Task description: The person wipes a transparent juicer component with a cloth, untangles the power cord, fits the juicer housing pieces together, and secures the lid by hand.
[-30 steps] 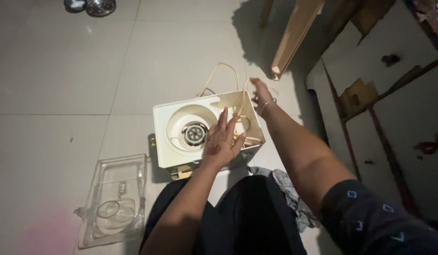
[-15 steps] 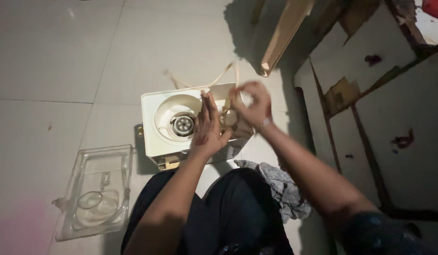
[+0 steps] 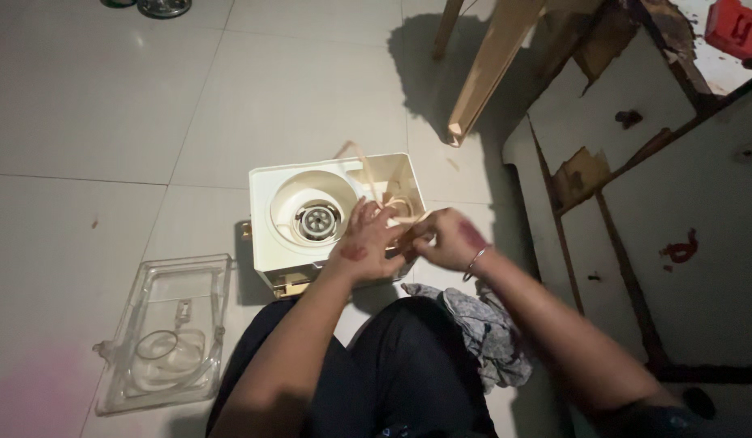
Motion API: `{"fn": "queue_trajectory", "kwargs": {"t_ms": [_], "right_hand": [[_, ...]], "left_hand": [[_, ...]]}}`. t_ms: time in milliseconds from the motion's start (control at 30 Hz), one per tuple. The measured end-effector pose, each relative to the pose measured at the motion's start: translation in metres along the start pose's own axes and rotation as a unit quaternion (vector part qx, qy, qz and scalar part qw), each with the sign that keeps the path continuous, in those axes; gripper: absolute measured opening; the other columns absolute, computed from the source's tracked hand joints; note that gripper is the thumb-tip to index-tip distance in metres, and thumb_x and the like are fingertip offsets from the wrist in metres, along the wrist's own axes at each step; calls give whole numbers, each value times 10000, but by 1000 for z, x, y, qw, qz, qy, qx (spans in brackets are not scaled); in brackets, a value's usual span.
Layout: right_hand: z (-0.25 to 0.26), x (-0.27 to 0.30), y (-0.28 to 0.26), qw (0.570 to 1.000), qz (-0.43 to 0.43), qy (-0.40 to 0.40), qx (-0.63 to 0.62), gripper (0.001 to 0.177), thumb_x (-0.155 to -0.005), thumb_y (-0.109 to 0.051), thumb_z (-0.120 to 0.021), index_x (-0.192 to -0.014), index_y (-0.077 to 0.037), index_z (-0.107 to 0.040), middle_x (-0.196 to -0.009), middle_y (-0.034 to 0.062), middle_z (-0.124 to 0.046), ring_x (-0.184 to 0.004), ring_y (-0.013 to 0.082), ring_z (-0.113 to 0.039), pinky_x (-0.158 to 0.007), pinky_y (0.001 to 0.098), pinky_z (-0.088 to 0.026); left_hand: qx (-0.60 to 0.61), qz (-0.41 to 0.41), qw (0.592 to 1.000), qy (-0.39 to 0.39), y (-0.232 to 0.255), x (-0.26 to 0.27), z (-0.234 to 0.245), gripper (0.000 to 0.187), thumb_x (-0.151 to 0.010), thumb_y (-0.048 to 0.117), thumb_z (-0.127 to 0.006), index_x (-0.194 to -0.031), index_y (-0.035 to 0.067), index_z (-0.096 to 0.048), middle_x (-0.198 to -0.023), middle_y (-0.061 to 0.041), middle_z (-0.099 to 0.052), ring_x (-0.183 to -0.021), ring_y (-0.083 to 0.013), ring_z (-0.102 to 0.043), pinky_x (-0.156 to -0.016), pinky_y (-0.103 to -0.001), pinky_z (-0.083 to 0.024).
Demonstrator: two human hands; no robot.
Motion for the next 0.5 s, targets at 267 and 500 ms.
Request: {"fn": "queue_trajectory", "kwargs": {"t_ms": [267, 500], "right_hand": [[14, -68, 1, 972, 114, 185, 88, 438, -941, -295, -621, -1328, -103, -696, -1342, 108, -660, -1259, 257, -549, -1050, 423, -454], [-33, -106, 40, 939, 183, 8, 290, 400, -990, -443, -554, -1242, -163, -691, -1547, 58, -482, -1520, 255, -261, -1243, 515, -120]], "left_hand": [[23, -44, 995, 83, -17, -12, -25, 467, -1028, 454, -442, -1248, 82, -619, -1393, -206, -584, -1456, -384, -362, -1290, -515, -55], [78, -52, 984, 151, -5, -3, -4, 407, -1015, 451, -473, -1280, 199, -651, -1390, -235, -565, -1445, -442, -302, -1222, -513, -105]]}}
Point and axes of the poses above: each hand's wrist, its own x-axis away from the middle knuckle, its own z-axis out of the back of the hand, y = z × x, the point moved 3 cm from there along -x, towards the middle knuckle
